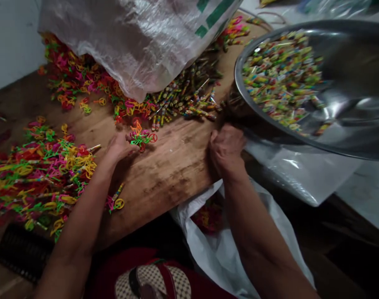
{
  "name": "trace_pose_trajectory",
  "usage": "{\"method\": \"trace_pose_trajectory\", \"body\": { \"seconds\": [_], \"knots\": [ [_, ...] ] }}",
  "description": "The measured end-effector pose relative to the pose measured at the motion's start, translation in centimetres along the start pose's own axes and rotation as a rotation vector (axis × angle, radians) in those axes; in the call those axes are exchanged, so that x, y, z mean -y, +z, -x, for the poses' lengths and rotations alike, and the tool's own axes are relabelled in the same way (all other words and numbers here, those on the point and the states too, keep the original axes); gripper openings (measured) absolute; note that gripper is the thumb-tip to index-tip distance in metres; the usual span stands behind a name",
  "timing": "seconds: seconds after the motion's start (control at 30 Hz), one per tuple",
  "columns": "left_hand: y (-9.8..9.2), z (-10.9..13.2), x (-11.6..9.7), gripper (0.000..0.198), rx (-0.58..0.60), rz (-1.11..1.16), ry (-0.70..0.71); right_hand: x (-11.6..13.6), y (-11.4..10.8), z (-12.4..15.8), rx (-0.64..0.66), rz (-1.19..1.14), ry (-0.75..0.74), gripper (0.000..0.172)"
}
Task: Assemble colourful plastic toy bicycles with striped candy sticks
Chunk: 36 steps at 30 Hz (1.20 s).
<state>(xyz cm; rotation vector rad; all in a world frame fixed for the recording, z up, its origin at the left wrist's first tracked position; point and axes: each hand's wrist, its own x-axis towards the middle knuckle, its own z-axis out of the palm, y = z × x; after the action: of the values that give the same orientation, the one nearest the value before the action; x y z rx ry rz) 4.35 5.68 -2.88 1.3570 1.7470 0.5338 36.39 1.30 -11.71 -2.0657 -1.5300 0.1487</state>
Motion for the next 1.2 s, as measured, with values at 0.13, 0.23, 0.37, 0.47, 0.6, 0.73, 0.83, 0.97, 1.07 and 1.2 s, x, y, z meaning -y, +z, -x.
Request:
{"method": "trace_pose_trajectory", "body": {
  "seconds": [0.13,0.23,0.37,0.47,0.6,0.73,0.83,0.97,1.07,1.2],
  "knots": [
    [-0.8,1.1,0.0,0.019,-0.014,-0.180,0.032,0.7,-0.9,0.5,-0.063,0.122,0.097,0.043],
    [-1.6,1.6,0.2,0.013,0.054,-0.071,0.033,1.6,-2.1,0.5,-0.023,0.160,0.160,0.031],
    [-1.9,1.9,-0.7,0.013,0.138,0.429,-0.077,3.9,-3.1,0.8,0.013,0.026,0.152,0.012],
    [-1.2,2.2,-1.9,0.013,0.210,0.790,-0.255,7.1,-2.2,1.9,0.088,-0.323,0.039,0.008],
    [-0.1,3.3,-2.7,0.005,0.238,0.928,-0.328,10.9,-0.5,3.9,0.283,-0.828,0.059,0.018],
    [0.6,4.9,-2.7,0.007,0.201,0.992,-0.352,12.3,-1.2,5.5,0.371,-1.164,0.172,0.029],
    [1.5,5.7,-2.7,0.009,0.201,1.024,-0.394,13.0,-2.2,6.3,0.361,-1.280,0.214,0.025],
    [2.6,6.2,-2.2,0.007,0.171,1.019,-0.400,14.1,-2.2,7.3,0.324,-1.382,0.236,0.030],
    [2.9,6.6,-1.7,0.015,0.212,0.878,-0.324,14.0,-1.9,8.2,0.328,-1.389,0.180,0.032],
    [3.1,7.5,-1.2,0.013,0.120,0.395,-0.078,13.5,-2.5,8.1,0.196,-1.176,0.018,0.032]
  ]
}}
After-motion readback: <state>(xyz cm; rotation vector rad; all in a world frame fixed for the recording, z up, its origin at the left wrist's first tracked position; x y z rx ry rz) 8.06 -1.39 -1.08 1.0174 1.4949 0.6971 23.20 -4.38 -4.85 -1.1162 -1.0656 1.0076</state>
